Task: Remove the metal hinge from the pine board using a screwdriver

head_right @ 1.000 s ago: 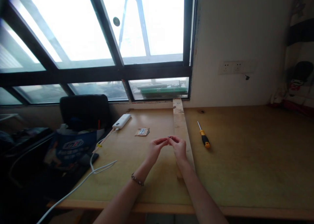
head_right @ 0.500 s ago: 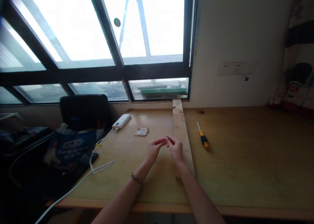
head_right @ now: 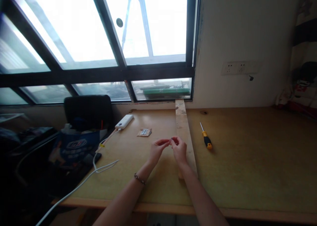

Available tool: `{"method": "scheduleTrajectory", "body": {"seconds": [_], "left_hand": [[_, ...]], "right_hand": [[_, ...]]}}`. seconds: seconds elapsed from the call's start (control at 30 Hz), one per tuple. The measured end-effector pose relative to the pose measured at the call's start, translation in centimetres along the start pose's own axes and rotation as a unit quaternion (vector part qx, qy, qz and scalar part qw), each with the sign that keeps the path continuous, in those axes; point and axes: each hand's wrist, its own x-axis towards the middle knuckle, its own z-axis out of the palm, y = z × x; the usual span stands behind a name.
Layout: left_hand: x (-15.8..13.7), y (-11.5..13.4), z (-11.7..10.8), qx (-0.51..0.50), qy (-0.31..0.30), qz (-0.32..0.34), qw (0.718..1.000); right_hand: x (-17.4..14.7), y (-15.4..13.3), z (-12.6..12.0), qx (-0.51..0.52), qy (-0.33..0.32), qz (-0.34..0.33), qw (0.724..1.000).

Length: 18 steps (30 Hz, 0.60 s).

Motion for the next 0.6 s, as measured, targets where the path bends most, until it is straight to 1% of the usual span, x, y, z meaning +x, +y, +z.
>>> {"method": "scheduleTrajectory", "body": {"seconds": [0.1, 0.17, 0.23, 0.3, 0.37, 0.43, 0.53, 0.6], "left_hand": [[-0.1, -0.2, 0.1, 0.043, 0.012, 0.035, 0.998], [0.1, -0.5, -0.3, 0.068, 0.03, 0.042, 0.996], [0.8, -0.8, -1.3, 0.11, 0.072, 0.041, 0.99], [1.9, -1.1, -2.9, 0.187, 0.139, 0.034, 0.972], [3.0, -1.3, -4.7, 0.29, 0.197, 0.012, 0.937], [4.0, -1.6, -6.2, 0.4, 0.221, -0.028, 0.889], [5.0, -2.0, -7.3, 0.518, 0.227, -0.085, 0.82], [5.4, -2.3, -7.5, 0.56, 0.229, -0.103, 0.79]], "right_hand": [[0.1, 0.3, 0.0, -0.004, -0.003, 0.009, 1.0], [0.1, 0.3, 0.0, 0.005, -0.01, 0.022, 1.0], [0.1, 0.2, 0.0, 0.015, -0.009, 0.031, 0.999], [0.0, 0.0, 0.0, 0.015, -0.002, 0.032, 0.999], [0.0, -0.3, 0.0, 0.01, 0.0, 0.028, 1.0], [0.0, -0.4, 0.0, 0.006, -0.002, 0.022, 1.0], [0.0, -0.4, 0.0, -0.003, -0.007, 0.012, 1.0], [0.0, -0.3, 0.0, -0.014, -0.009, 0.006, 1.0]]}}
